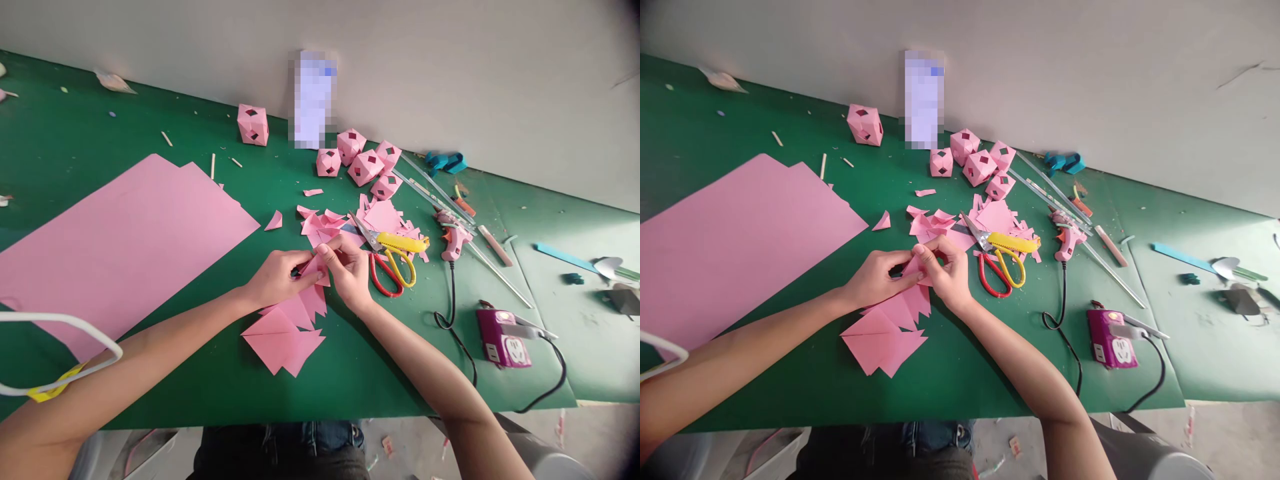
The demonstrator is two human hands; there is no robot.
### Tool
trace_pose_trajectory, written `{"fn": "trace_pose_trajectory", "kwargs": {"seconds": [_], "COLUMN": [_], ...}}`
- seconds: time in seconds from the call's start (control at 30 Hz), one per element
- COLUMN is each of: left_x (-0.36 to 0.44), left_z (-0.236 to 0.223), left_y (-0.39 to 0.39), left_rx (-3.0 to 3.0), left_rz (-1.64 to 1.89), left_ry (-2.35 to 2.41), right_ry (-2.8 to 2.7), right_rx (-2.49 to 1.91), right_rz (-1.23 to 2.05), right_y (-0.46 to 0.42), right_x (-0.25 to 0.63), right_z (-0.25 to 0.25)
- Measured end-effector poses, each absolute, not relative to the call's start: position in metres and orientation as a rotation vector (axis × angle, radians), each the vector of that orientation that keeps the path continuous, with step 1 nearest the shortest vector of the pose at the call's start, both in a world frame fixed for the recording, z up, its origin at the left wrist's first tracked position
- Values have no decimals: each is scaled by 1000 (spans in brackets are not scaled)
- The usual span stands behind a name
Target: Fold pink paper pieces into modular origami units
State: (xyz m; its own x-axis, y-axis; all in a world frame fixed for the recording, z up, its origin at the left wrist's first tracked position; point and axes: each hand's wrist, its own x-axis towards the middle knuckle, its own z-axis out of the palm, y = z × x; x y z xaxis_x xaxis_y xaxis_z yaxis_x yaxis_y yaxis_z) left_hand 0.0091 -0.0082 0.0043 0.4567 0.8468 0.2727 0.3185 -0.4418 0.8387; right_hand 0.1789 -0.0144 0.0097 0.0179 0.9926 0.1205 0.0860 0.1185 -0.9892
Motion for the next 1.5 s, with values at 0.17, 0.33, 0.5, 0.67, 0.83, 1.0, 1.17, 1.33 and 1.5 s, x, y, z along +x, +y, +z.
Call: {"fn": "trace_pose_trajectory", "kwargs": {"seconds": [0.17,0.33,0.5,0.67,0.83,1.0,1.17,1.33,1.5], "left_x": [5,-1,-2,-6,-8,-5,-4,-4,-4], "left_z": [5,9,11,14,13,7,3,2,1], "left_y": [-11,-32,-48,-46,-44,-44,-42,-41,-40], "left_rx": [1952,1960,2132,1988,1898,1843,1740,1641,1590], "left_rz": [997,1103,1117,1066,1068,1107,1181,1159,1151], "left_ry": [1037,1116,967,937,934,934,1016,964,977], "right_ry": [-1326,-1387,-1404,-1325,-1193,-1146,-1222,-1266,-1254], "right_rx": [-1216,-1169,-1246,-1249,-1275,-1269,-1258,-1175,-962], "right_rz": [1132,1230,1120,1113,1227,1280,1379,1488,1613], "right_y": [-19,-51,-71,-65,-60,-60,-63,-64,-62], "right_x": [181,184,185,188,187,185,185,187,189], "right_z": [9,12,12,9,5,4,6,11,8]}}
